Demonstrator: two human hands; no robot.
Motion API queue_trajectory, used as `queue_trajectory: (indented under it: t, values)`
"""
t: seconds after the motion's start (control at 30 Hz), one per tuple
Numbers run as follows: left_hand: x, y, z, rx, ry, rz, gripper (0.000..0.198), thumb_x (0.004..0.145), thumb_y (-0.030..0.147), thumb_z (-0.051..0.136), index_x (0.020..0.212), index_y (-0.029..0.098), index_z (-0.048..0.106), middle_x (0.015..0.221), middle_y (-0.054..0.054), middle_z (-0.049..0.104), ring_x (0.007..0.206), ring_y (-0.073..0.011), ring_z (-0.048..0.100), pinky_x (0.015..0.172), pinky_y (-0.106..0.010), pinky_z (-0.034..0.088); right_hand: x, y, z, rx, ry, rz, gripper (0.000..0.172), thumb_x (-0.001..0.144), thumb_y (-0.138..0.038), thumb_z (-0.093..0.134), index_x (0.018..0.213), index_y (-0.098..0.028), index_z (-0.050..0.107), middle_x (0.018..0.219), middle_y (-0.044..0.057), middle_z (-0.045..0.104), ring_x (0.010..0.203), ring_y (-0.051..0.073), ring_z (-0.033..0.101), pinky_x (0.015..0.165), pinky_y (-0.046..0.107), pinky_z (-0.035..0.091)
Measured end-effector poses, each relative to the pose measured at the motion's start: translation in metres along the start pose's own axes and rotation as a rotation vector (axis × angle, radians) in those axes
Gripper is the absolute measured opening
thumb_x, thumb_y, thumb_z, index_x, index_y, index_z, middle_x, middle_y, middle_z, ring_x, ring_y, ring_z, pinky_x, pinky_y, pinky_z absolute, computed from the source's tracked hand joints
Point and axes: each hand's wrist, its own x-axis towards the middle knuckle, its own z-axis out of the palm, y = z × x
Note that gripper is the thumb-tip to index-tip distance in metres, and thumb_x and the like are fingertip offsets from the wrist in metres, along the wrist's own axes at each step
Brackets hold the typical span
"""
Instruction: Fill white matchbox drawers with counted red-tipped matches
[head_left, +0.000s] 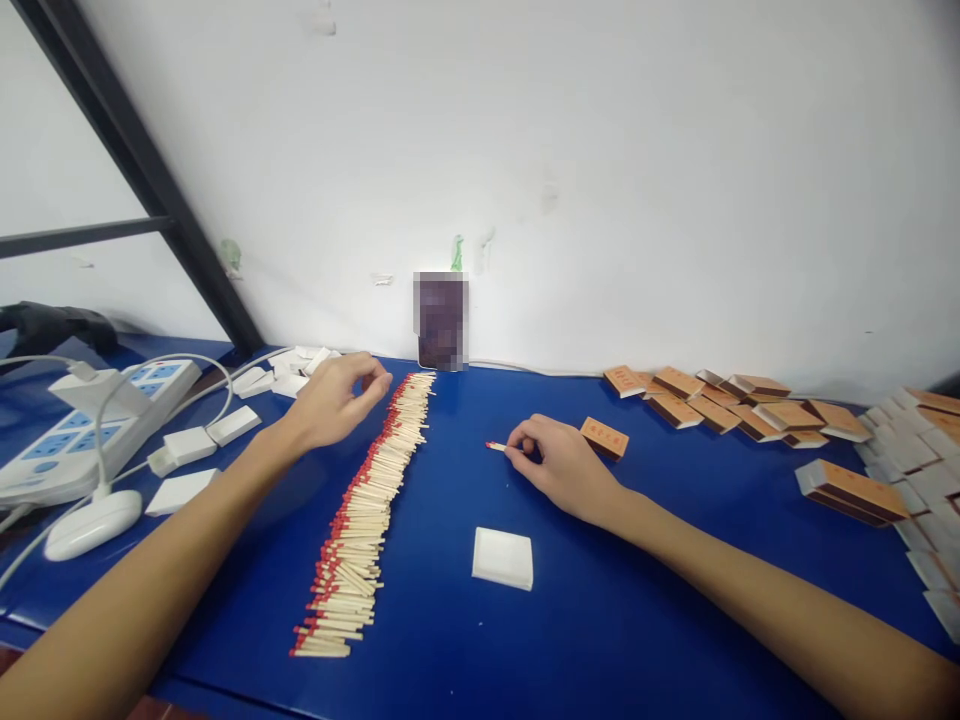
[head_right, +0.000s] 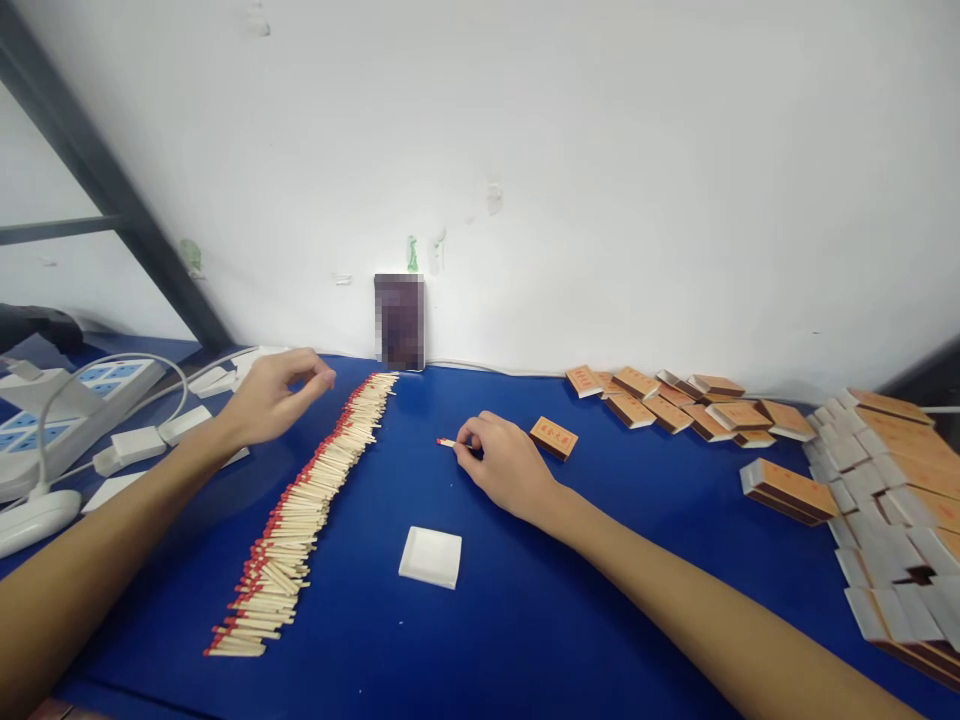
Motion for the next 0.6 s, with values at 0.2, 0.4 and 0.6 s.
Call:
queue_trajectory:
  t: [0.2,0.4,0.6]
  values:
    - [-0.003,-0.002,0.014,0.101,-0.100,-0.043,0.028,0.095,0.042,0.042,0.077,0.022,0.035,0.063,0.004,0.046,0.055,-0.0134,0.041,0.058,-0.028,0.030,-0.018,-0.003,-0.004,0.054,-0.041,-0.028,0.015,0.090,-0.020,0.052,0.075,-0.021,0.058,0.075,0.002,0.059,0.067,0.015,0.054,0.063,0.030,0.043]
    - [-0.003,-0.001,0.015,0.075,-0.044,-0.063,0.028,0.096,0.036,0.036,0.074,0.023,0.024,0.057,0.006,0.033,0.051,-0.0131,0.033,0.056,-0.029,0.025,-0.020,-0.002,-0.004,0.069,-0.028,-0.029,0.015,0.089,-0.022,0.053,0.078,-0.021,0.062,0.073,0.001,0.057,0.062,0.014,0.050,0.059,0.029,0.041]
    - [-0.009,0.004,0.019,0.068,0.014,0.035,0.019,0.097,0.036,0.038,0.085,0.021,0.040,0.065,0.004,0.048,0.058,-0.0137,0.044,0.061,-0.028,0.033,-0.019,-0.003,-0.007,0.085,-0.046,-0.018,0.015,0.088,-0.024,0.054,0.079,-0.022,0.067,0.071,0.001,0.056,0.059,0.014,0.048,0.057,0.029,0.040]
